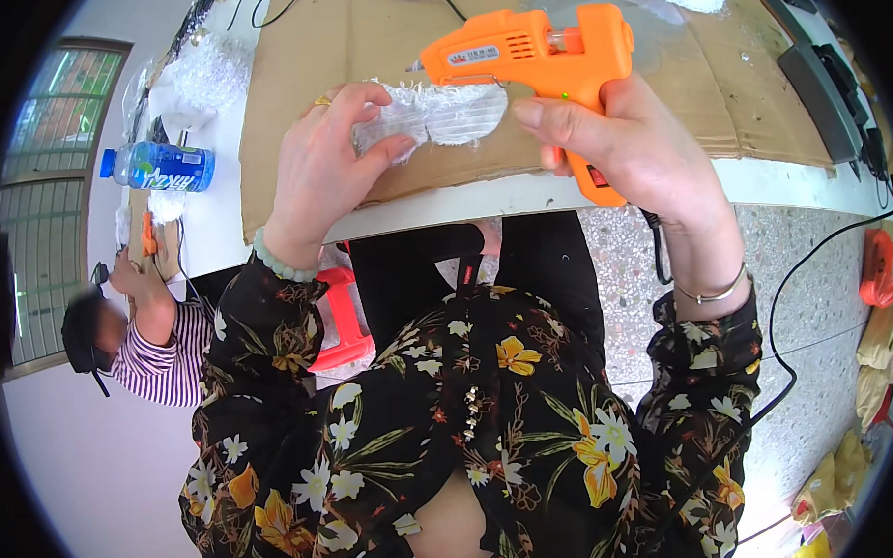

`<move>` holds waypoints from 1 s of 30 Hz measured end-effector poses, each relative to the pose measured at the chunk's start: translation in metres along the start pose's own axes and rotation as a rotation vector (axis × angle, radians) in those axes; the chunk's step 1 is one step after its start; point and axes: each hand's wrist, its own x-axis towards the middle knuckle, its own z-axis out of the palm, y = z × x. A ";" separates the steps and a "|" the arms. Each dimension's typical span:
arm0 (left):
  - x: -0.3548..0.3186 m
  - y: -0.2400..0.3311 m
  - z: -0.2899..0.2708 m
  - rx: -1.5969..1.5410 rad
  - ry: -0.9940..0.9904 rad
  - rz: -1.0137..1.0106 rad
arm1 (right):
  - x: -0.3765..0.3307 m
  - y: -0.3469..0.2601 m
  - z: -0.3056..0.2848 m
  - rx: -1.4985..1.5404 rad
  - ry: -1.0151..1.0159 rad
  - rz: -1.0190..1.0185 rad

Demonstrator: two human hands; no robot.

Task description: Using a hot glue gun to attach white fuzzy material to fabric pieces for toy assembly.

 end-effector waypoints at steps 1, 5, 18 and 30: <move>0.002 0.000 0.001 -0.004 -0.002 0.005 | 0.000 0.002 0.001 0.000 0.006 0.003; 0.005 0.001 0.001 -0.020 -0.066 -0.044 | 0.001 0.008 0.008 0.087 0.056 -0.055; 0.003 -0.002 0.005 -0.019 -0.057 -0.101 | 0.005 0.014 0.017 0.164 0.104 -0.052; -0.013 -0.014 0.001 -0.257 -0.128 -0.012 | -0.002 0.034 0.010 0.180 0.068 -0.087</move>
